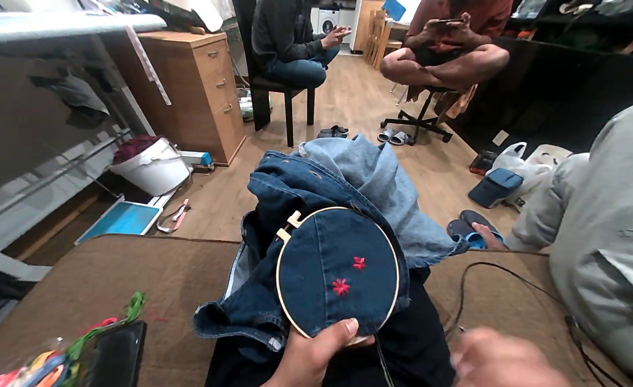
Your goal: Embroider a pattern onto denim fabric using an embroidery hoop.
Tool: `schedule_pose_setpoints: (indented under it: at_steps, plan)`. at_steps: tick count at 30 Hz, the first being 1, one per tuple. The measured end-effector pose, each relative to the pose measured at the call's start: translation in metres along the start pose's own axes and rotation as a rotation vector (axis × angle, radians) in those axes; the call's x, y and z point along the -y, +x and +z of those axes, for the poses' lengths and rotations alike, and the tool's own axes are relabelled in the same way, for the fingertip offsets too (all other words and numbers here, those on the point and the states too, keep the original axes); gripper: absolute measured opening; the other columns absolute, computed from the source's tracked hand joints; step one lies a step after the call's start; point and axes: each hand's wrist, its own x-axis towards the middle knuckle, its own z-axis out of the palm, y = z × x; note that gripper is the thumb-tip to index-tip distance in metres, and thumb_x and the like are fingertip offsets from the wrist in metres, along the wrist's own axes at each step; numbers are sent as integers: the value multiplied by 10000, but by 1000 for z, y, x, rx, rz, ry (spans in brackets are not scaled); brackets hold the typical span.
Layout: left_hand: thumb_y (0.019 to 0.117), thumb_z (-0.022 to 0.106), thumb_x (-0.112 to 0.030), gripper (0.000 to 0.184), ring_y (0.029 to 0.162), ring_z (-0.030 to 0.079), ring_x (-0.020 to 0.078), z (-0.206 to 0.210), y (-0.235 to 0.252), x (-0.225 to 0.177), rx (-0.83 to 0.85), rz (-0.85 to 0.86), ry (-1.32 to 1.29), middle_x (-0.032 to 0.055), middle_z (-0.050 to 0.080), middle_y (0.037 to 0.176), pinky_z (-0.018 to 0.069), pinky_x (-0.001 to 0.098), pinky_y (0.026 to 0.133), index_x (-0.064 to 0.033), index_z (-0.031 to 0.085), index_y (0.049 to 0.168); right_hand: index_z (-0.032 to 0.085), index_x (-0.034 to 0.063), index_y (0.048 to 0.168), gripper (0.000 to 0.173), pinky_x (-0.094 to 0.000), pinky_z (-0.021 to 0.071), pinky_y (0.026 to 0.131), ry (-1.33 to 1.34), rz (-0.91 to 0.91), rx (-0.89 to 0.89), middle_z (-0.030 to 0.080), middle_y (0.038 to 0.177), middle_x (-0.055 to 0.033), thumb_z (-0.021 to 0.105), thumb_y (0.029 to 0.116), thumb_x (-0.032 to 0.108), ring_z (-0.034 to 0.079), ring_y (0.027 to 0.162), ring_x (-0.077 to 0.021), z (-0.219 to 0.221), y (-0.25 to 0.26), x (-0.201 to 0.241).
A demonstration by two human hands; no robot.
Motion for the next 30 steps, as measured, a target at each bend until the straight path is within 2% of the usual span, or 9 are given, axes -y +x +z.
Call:
schedule_pose_setpoints:
  at_steps: [3, 8, 11, 14, 16, 20, 22, 26, 30]
  plan:
    - [877, 636, 116, 259, 893, 773, 281, 1, -4, -5, 54, -32, -66, 133, 775, 1008, 647, 483, 833, -4, 655, 1106, 645, 270, 1070, 98, -104, 525, 820, 38, 249, -49, 650, 1004, 182, 637, 1020, 354, 627, 951, 76, -11, 2, -25]
    - [877, 656, 69, 230, 905, 770, 272, -2, -3, -6, 108, -91, -125, 137, 775, 1022, 639, 470, 845, -21, 693, 1086, 638, 168, 1087, 168, -156, 551, 782, 34, 399, 62, 652, 1036, 57, 716, 974, 266, 633, 928, 5, 1, -28, -38]
    - [880, 668, 27, 204, 897, 772, 251, -6, -4, -8, 150, -123, -157, 119, 780, 1010, 641, 452, 839, -53, 747, 1050, 641, 269, 1085, 160, -138, 553, 815, 129, 506, -167, 630, 1075, 151, 705, 963, 188, 624, 962, 35, 7, -35, -39]
    - [884, 674, -19, 168, 861, 769, 214, -8, -5, -11, 183, -149, -172, 110, 782, 965, 641, 399, 812, -75, 781, 1001, 570, 161, 1042, 245, -211, 587, 816, 366, 798, -525, 669, 1003, 91, 511, 962, -63, 670, 921, -29, 13, -41, -39]
    - [882, 684, -67, 145, 803, 747, 151, -9, -7, -12, 203, -146, -148, 81, 779, 911, 619, 322, 768, -100, 796, 967, 520, 99, 1081, 240, -217, 601, 755, 521, 1038, -568, 690, 950, 50, 381, 1005, -81, 691, 839, -34, 15, -40, -37]
    - [899, 690, -119, 138, 776, 727, 106, -9, -9, -14, 262, -135, -152, 61, 773, 886, 596, 273, 751, -119, 808, 970, 690, 148, 1076, 312, -335, 642, 777, 994, 1137, -319, 790, 967, -46, 467, 990, -53, 764, 838, -138, 17, -46, -30]
    - [911, 681, -140, 148, 791, 731, 114, -10, -8, -16, 296, -142, -153, 67, 775, 894, 596, 278, 760, -120, 808, 984, 778, 191, 1065, 246, -285, 624, 725, 1180, 1049, -136, 790, 967, -37, 610, 963, 44, 748, 798, -110, 24, -54, -35]
    - [924, 669, -170, 164, 830, 742, 147, -12, -8, -18, 329, -142, -147, 79, 776, 910, 602, 314, 789, -122, 807, 1000, 798, 222, 1085, 190, -197, 588, 729, 1342, 959, 137, 787, 943, 24, 663, 967, 159, 726, 801, -34, 33, -55, -49]
    - [920, 677, -158, 147, 761, 722, 116, -12, -10, -20, 303, -128, -148, 55, 766, 856, 596, 289, 746, -125, 808, 978, 768, 209, 1186, 238, -261, 602, 853, 1433, 855, 249, 778, 1092, 10, 629, 1002, 148, 738, 957, -82, 33, -55, -62]
